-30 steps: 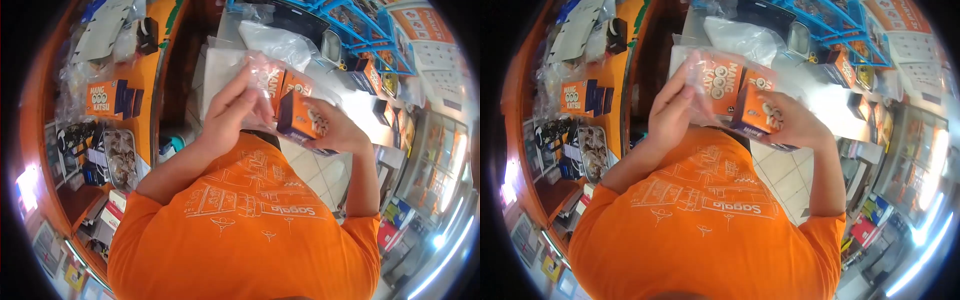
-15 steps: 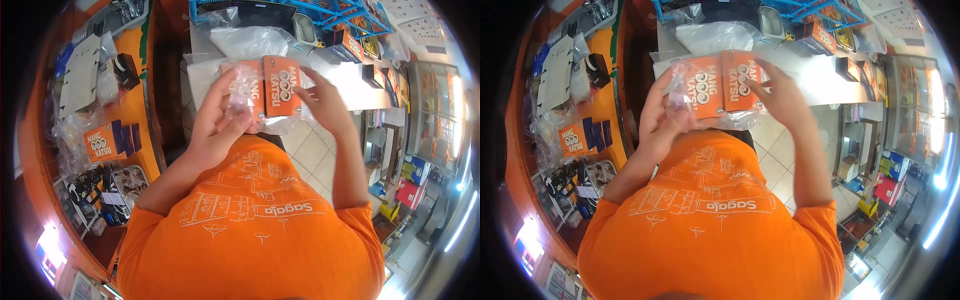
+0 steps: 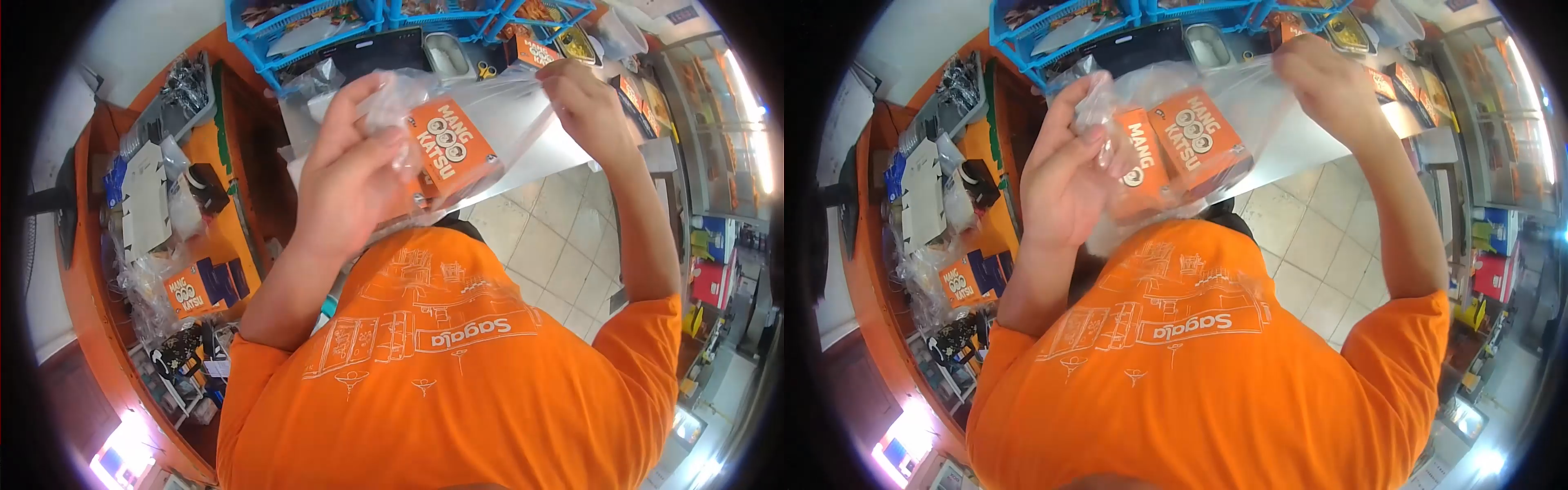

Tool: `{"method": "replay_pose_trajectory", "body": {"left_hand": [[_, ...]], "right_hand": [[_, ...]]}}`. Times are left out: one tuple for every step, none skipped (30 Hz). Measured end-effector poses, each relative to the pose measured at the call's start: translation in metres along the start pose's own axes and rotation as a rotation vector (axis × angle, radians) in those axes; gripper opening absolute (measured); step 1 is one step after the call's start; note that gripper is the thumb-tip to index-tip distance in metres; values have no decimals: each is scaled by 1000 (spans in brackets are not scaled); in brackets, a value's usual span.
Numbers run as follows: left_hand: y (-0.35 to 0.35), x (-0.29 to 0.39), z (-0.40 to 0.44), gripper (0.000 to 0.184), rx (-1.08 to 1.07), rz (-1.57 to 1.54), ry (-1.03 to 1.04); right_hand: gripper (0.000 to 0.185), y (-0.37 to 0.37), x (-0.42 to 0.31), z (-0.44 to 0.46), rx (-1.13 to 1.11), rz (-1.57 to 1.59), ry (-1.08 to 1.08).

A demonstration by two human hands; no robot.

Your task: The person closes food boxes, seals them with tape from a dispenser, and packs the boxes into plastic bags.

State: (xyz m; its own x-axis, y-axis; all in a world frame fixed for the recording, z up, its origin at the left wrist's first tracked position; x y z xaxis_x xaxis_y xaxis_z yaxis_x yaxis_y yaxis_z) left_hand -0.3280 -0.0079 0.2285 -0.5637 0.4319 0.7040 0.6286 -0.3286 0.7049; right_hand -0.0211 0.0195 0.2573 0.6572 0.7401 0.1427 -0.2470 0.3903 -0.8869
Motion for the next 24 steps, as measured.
{"method": "replay_pose_trajectory", "body": {"left_hand": [[14, -1, 10, 48, 1, 2, 18], [27, -2, 20, 49, -22, 13, 66], [38, -4, 30, 51, -40, 21, 112], [43, -6, 42, 51, -30, 17, 125], [44, -5, 55, 51, -68, 30, 175], [48, -5, 65, 51, -101, 47, 223], [56, -9, 74, 54, -45, 64, 214], [57, -17, 81, 54, -26, 70, 223], [54, -26, 88, 56, -9, 16, 208], [52, -36, 94, 57, 14, -38, 190], [55, -48, 96, 60, 74, -49, 180], [59, -61, 96, 60, 106, -37, 171], [63, -74, 96, 62, 164, -55, 157], [68, -85, 99, 64, 225, -77, 138], [76, -97, 103, 69, 273, -56, 124], [81, -108, 103, 69, 307, -65, 116], [89, -120, 107, 70, 317, -56, 98], [97, -129, 111, 71, 328, -49, 92], [105, -133, 112, 60, 398, 65, 77], [111, -135, 111, 60, 437, 53, 89], [113, -135, 109, 53, 586, 252, -8], [117, -133, 109, 46, 730, 452, -112], [124, -126, 113, 33, 812, 487, -136], [128, -125, 115, 33, 841, 487, -124]], "right_hand": [[30, -6, 15, -5, 126, 41, 20], [25, -11, 36, -18, 238, -17, 10], [24, -13, 45, -28, 313, -17, 276], [24, -16, 52, -40, 382, -11, 544], [27, -22, 62, -46, 595, 167, 525], [27, -32, 74, -49, 592, 183, 514], [26, -44, 88, -53, 390, 22, 561], [25, -50, 101, -61, 191, -140, 600], [32, -47, 112, -73, 75, -62, 663], [29, -42, 123, -82, 64, 56, 583], [26, -41, 128, -92, -5, 263, 627], [25, -39, 130, -101, -75, 472, 673], [25, -35, 136, -110, -77, 505, 678], [24, -31, 138, -116, -37, 634, 574], [25, -30, 141, -125, -3, 764, 469], [25, -32, 145, -133, -24, 792, 467], [30, -33, 156, -139, -223, 914, 451], [35, -33, 169, -141, -428, 1023, 418], [59, -35, 183, -142, -495, 1133, 419], [59, -31, 201, -145, -522, 1154, 390], [69, -22, 222, -147, -636, 1023, 477], [80, -8, 245, -147, -738, 882, 555], [83, 22, 267, -153, -686, 811, 530], [87, 66, 285, -159, -626, 739, 508]]}}
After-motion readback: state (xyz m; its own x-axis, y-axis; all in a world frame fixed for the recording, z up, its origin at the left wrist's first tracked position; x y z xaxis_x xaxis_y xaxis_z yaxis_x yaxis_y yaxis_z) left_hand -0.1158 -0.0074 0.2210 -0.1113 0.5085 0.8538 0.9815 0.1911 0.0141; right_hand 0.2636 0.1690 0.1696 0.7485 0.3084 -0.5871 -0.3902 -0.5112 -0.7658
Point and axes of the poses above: each hand's wrist, its own z-axis towards the middle knuckle, its own y-axis out of the palm, x = y × z, the point moved 1 cm from there along z, towards the middle knuckle, and after that the axes turned 11 degrees about -y, right-handed, at the moved point
